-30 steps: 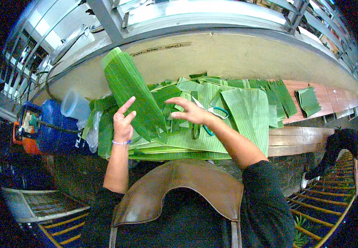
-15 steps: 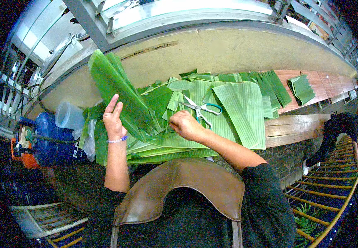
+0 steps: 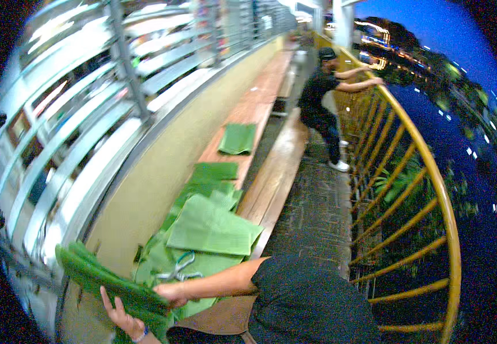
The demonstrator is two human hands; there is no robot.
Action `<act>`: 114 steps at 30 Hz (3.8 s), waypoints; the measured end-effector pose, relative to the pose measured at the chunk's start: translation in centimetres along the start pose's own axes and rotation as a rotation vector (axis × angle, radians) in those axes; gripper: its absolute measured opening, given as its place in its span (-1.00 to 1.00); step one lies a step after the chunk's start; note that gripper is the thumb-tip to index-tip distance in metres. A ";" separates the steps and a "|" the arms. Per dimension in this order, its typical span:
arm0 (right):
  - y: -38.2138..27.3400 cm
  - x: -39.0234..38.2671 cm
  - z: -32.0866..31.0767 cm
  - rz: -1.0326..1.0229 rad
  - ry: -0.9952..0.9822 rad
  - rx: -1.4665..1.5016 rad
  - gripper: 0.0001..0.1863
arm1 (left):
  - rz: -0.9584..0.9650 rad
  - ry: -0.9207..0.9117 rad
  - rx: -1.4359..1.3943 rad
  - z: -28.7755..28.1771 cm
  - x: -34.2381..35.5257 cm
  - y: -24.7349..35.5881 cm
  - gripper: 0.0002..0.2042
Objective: The person uses scissors to trim and cut large green banana leaves on a wooden workbench. They repeatedly pick up leaves, align them, and cut along edges to produce smaller rectangular pieces, stacking the cut pieces on the bench.
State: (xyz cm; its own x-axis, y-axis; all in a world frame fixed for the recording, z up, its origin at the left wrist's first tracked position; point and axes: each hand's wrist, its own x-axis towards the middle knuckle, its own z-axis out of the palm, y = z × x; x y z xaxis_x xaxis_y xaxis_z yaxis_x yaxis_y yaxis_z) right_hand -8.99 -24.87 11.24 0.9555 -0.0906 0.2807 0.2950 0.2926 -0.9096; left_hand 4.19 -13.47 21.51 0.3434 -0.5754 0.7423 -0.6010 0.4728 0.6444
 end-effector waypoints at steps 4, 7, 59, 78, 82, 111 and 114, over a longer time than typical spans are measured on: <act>-1.1 -1.2 -0.2 0.123 0.074 0.497 -0.64 | 0.125 -0.162 0.236 1.3 1.2 -1.8 -0.45; -2.4 -2.8 -0.5 0.034 0.113 0.384 -0.66 | 0.131 -0.206 0.128 2.8 2.2 -2.8 -0.52; -20.8 -30.6 -33.9 -0.725 1.379 0.205 -0.48 | -1.534 0.207 -1.041 10.7 -7.4 -3.1 -0.61; -4.9 -11.5 -29.4 0.107 0.689 -0.297 -0.79 | -1.414 0.498 -0.389 0.7 -16.3 5.8 -0.71; 1.6 -10.1 -15.6 0.199 0.278 -1.131 -0.54 | -1.466 0.359 -0.215 -1.1 -17.8 4.2 -0.71; -4.7 -3.5 -8.8 0.843 -0.088 -1.825 -0.55 | -0.882 -0.266 0.381 -7.6 -22.7 1.3 -0.74; -8.9 -5.4 -9.6 0.760 -0.002 -1.949 -0.79 | -0.770 -0.324 0.321 -4.0 -20.7 0.9 -0.76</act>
State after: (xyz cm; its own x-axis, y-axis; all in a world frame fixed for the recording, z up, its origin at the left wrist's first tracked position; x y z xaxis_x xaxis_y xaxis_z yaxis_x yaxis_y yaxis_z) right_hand -16.73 -36.16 14.84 0.8599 -0.4620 -0.2173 -0.4469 -0.8869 0.1170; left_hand -0.58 1.57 7.49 0.5434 -0.8394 0.0057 -0.4776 -0.3036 0.8244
